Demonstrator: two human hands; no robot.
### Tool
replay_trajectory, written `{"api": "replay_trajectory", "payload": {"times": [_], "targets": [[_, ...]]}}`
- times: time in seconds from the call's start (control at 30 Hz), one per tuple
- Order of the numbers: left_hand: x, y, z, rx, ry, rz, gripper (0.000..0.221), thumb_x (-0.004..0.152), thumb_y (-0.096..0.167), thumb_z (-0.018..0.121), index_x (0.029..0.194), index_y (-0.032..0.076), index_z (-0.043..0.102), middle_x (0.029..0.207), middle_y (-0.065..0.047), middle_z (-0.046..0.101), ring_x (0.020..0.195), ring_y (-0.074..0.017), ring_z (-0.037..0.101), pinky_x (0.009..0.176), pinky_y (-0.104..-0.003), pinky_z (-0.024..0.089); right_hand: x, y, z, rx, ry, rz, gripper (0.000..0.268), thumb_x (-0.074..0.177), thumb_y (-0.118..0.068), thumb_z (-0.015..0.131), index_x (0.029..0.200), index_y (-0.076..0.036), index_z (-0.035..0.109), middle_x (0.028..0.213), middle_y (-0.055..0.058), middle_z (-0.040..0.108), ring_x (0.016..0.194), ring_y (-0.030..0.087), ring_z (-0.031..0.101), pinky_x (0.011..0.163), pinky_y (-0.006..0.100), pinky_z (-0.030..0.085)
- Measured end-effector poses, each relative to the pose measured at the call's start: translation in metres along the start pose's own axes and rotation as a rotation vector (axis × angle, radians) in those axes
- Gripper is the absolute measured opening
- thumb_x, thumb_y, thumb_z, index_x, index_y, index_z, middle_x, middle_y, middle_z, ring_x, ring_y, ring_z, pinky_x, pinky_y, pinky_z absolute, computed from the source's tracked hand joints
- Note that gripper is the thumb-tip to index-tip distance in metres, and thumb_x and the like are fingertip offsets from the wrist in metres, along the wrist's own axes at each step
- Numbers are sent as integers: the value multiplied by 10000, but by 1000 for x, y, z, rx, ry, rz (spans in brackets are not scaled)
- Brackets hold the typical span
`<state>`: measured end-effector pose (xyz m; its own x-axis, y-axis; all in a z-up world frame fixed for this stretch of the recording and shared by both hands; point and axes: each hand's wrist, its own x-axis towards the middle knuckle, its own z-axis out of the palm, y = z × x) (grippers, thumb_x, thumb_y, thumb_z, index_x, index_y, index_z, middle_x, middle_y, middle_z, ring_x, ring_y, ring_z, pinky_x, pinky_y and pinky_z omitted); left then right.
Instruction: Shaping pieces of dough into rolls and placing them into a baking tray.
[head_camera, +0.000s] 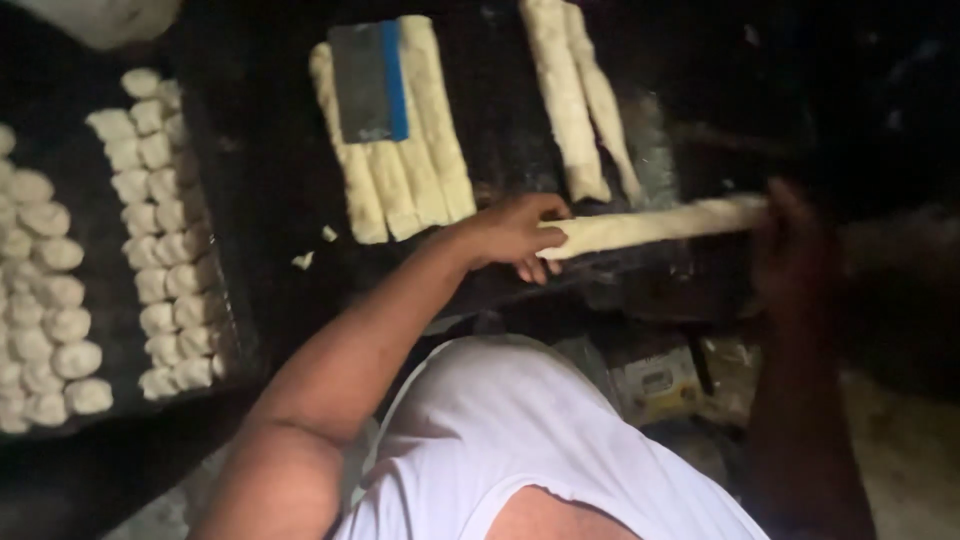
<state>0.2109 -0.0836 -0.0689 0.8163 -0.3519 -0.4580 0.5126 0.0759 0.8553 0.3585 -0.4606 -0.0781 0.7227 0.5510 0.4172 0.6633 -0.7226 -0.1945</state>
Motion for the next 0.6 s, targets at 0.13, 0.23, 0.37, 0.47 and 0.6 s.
{"api": "replay_trajectory", "payload": {"times": [0.13, 0.23, 0.37, 0.47, 0.6], "targets": [[7, 12, 19, 179, 152, -131, 415, 906, 253, 603, 1226, -11, 604, 820, -161, 762, 540, -213, 742, 476, -362, 616, 1, -50, -11, 171, -12, 114, 408, 1182, -273, 510, 1494, -19, 581, 1434, 241, 625, 1307, 437, 603, 1098, 511, 471], [-6, 31, 41, 347, 306, -174, 504, 917, 379, 741, 1209, -5, 595, 791, -141, 740, 535, -198, 708, 499, -344, 606, 0, -70, -9, 60, -114, 175, 462, 1157, -293, 467, 1527, -29, 551, 1446, 245, 595, 1291, 447, 590, 1065, 541, 461], [-8, 10, 39, 277, 455, 3, 359, 893, 258, 694, 1121, -18, 675, 701, -128, 746, 494, -172, 688, 455, -299, 559, -2, -59, 7, 32, -200, 133, 456, 1121, -260, 434, 1489, -34, 578, 1465, 249, 589, 1306, 447, 565, 1096, 549, 440], [-22, 13, 38, 116, 433, 18, 301, 932, 220, 636, 1074, -35, 712, 704, -117, 749, 482, -146, 669, 434, -275, 535, 0, -89, 5, 129, -129, 60, 440, 1110, -251, 450, 1473, -35, 573, 1480, 246, 577, 1359, 440, 543, 1150, 552, 395], [-42, 3, 34, 21, 439, 26, 282, 941, 189, 605, 1091, -32, 697, 711, -122, 746, 461, -130, 649, 406, -270, 499, -4, -111, 9, 205, -87, 42, 444, 1075, -266, 523, 1450, -34, 572, 1479, 233, 570, 1398, 425, 521, 1184, 562, 345]]}}
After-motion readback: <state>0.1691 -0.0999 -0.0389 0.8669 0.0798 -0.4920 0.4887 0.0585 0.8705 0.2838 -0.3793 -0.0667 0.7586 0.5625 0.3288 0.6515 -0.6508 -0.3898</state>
